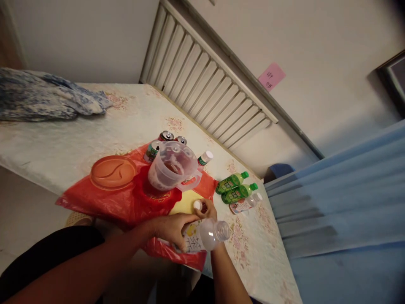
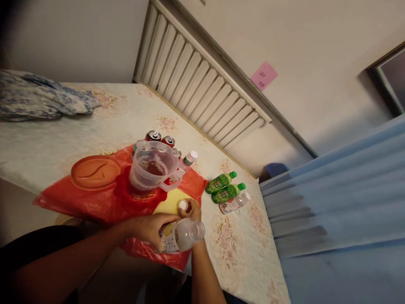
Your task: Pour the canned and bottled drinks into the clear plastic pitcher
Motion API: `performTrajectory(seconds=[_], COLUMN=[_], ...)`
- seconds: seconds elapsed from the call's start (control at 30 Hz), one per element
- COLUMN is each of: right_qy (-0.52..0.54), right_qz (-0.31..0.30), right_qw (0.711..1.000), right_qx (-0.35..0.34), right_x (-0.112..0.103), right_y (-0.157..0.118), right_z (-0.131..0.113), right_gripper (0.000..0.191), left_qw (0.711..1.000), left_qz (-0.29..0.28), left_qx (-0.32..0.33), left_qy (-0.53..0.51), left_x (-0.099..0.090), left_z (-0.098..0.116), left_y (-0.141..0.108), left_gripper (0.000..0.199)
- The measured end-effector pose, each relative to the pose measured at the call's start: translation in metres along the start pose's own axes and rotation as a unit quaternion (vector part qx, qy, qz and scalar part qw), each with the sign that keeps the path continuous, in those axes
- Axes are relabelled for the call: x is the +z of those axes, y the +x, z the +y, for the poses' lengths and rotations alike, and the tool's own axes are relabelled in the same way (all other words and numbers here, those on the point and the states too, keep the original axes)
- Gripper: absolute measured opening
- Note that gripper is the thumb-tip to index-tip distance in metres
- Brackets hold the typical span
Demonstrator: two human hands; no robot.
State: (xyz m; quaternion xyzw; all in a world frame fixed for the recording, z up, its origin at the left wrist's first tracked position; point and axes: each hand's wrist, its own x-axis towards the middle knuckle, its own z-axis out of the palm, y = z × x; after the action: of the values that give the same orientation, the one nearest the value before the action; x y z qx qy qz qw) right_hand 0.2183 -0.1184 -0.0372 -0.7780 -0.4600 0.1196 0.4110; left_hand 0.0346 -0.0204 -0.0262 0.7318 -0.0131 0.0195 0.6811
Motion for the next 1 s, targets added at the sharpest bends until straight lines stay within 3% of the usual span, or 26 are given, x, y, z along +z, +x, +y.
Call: performTrajectory(seconds=[0.13,0.27,0.43,0.7,1.0], right_qy=[0.008,-0.042,-0.099,-0.163,-0.097], right_qz=[0.035,0.048,0.036,-0.007,-0.068], right_qw=[0.999,0.997,0.991,0.978,0.988], right_qx=[-0.005,-0.036,-0.086,-0.127,-0.097], right_x=[-0.041,-0.085,-0.118,-0.143,-0.141], right_y=[-0.007,-0.021,-0.032,-0.029,-0.018], right_z=[-0.012,-0.039,-0.071,-0.103,-0.122], right_gripper=[0.025,0.027,0.034,0.041,0.026], left_qw=[0.998,0.996,0.992,0.991,0.990], left_qz=[0.057,0.084,0.122,0.132,0.140], left_qx=[-0.004,-0.010,-0.003,0.001,0.003], left_qy=[-0.004,-0.027,-0.030,0.003,0.012], left_x=[0.000,0.002,0.003,0.001,0.002], left_z=[-0.001,-0.002,-0.002,-0.005,-0.005], left_y=[0.007,0.017,0.028,0.036,0.036], left_gripper=[0.084,0.075,0.075,0.071,0.074])
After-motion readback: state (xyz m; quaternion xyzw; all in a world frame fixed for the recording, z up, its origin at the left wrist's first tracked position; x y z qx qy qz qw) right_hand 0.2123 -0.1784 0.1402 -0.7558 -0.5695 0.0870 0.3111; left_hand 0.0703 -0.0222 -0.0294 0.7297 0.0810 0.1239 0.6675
